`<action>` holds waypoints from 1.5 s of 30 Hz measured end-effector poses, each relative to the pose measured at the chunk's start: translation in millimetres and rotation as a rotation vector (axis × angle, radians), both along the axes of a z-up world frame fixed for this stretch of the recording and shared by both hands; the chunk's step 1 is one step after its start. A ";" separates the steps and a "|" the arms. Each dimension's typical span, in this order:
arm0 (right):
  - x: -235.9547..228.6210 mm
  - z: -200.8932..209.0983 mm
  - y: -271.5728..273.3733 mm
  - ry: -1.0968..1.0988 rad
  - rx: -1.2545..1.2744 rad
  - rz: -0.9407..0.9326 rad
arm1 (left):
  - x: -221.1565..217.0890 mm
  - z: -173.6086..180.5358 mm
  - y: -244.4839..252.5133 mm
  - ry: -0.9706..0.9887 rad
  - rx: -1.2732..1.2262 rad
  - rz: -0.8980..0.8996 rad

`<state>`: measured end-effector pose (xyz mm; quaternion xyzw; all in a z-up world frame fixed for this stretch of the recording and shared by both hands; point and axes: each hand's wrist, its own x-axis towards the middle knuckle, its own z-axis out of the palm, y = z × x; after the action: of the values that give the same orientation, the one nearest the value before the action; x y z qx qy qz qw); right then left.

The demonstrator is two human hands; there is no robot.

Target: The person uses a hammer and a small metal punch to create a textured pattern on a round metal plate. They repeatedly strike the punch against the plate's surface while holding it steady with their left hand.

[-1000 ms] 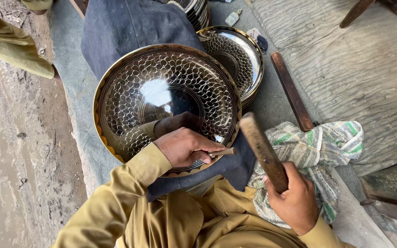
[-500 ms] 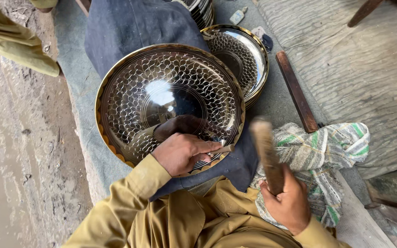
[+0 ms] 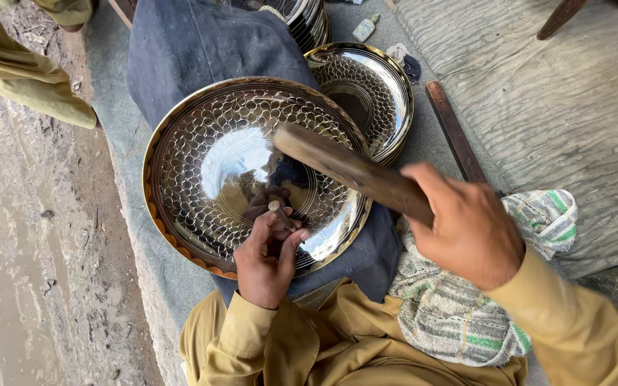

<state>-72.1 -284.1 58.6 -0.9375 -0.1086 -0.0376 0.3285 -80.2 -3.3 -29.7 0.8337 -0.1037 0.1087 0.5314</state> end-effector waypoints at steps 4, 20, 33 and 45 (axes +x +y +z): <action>34.6 49.0 4.7 -0.072 -0.262 0.203 | -0.4 -1.8 -0.2 0.010 -0.015 0.002; -61.5 -50.3 -17.6 0.362 0.050 -0.239 | 46.5 35.7 5.3 -0.011 0.322 -0.638; -112.1 -107.8 22.1 0.154 0.176 -0.489 | 78.7 41.0 -4.4 0.040 0.548 -1.026; -106.0 -117.8 30.8 -0.063 0.193 -0.410 | 76.8 40.2 6.6 -0.031 0.494 -0.904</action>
<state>-178.1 -253.2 -59.3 -0.9026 0.0778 -0.1431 0.3984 -3.4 3.3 10.5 0.8045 -0.4842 -0.1472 0.3109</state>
